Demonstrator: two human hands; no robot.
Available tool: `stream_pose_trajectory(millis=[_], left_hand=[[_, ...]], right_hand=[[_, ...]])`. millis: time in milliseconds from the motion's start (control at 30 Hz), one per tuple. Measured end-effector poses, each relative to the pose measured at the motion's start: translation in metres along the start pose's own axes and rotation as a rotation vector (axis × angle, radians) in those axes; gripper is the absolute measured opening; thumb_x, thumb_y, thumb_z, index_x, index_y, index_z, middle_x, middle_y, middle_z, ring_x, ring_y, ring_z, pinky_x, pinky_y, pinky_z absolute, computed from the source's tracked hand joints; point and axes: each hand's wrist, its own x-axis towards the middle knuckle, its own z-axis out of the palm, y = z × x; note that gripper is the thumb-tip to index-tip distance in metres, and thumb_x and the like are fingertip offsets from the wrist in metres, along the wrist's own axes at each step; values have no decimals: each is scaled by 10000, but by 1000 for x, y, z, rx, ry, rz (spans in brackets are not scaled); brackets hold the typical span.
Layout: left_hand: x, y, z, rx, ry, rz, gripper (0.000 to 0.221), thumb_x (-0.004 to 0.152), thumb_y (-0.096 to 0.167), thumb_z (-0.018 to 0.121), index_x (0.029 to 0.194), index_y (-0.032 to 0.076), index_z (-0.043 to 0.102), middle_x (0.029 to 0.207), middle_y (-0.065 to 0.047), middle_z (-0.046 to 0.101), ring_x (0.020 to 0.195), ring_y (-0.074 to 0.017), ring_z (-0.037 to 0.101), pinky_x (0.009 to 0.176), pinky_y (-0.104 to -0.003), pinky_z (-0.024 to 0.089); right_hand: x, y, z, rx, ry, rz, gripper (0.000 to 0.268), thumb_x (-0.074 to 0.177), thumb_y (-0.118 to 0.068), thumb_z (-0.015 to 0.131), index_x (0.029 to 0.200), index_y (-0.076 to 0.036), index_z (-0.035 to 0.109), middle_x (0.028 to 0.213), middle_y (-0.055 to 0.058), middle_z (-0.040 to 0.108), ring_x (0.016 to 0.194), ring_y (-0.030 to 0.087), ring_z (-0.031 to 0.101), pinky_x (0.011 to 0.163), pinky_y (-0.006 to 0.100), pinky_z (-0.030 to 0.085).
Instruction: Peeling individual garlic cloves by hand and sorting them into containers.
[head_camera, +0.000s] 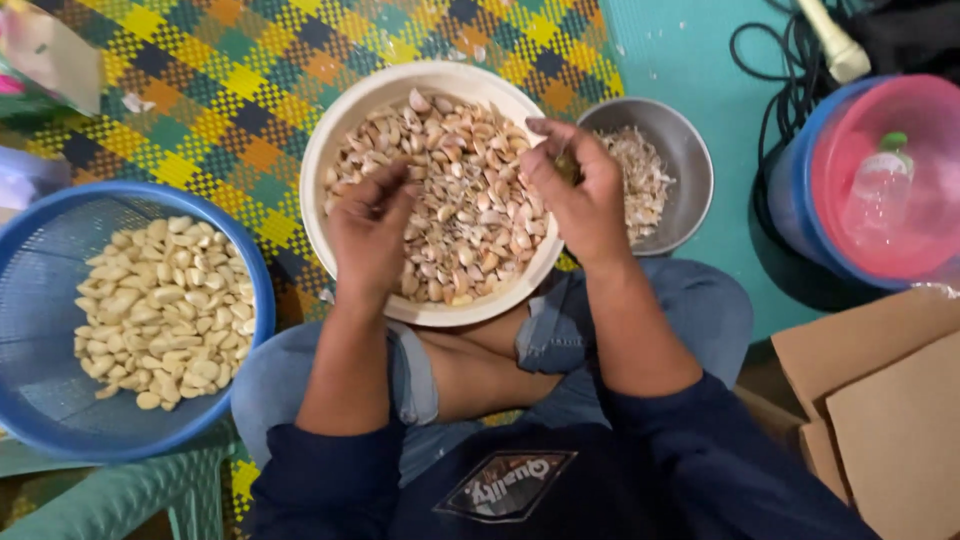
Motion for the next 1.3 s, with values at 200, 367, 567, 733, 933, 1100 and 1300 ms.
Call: stream_pose_trajectory(millis=[200,367,567,733,933,1100,1300], left_hand=[[19,-14,-18,457,53,158,311,919,75,739,1221,4,720,1091,-120,736,904,-176,663,762,-282,553],[40,-43,-13,721,19,79,370,914,168,743,1237,-8,698,1279,-214,663,1137,-323,666,960,-405,545],[53,-104,-9,1106,-2,110,463,951,222,709,1377,81,596,1522,-227,459,1417,-409,393,1113,-549,395],[53,-123,-4,1182,-118,227,600,932,214,729,1476,35,550,1600,-276,318,1508,-438,186,1215,-546,228],[45,-119,7,1169,-68,377,134,901,169,790,1027,131,768,1629,-171,364,1523,-434,241,1251,-591,179],[31,-102,25,1172,-220,363,217,695,297,889,837,160,799,1398,-134,528,1396,-437,380,1182,-700,151],[29,-94,38,1260,-291,268,51,729,228,833,745,213,787,1473,-139,567,1467,-418,346,1222,-679,110]], right_hand=[[7,-11,-14,10,10,-25,230,997,-24,668,1215,49,658,939,78,662,606,71,475,497,196,383],[6,-15,-20,69,20,-11,206,1016,-21,651,1216,30,656,920,74,671,628,76,483,542,198,402],[10,-16,-35,131,78,9,205,1021,-29,649,1221,12,665,925,62,679,651,62,499,562,183,422],[13,-17,-52,97,116,-66,194,1046,-17,634,1235,14,664,909,70,680,617,69,492,539,197,422],[16,-14,-58,113,180,-91,185,1049,-24,647,1232,-3,669,916,73,696,606,68,500,516,191,413],[16,-17,-56,155,186,-46,184,1035,-32,646,1214,-8,679,895,48,671,647,63,489,570,191,396],[17,-16,-53,142,178,-46,190,1024,-25,648,1210,-7,685,891,47,673,656,67,501,588,197,412]])
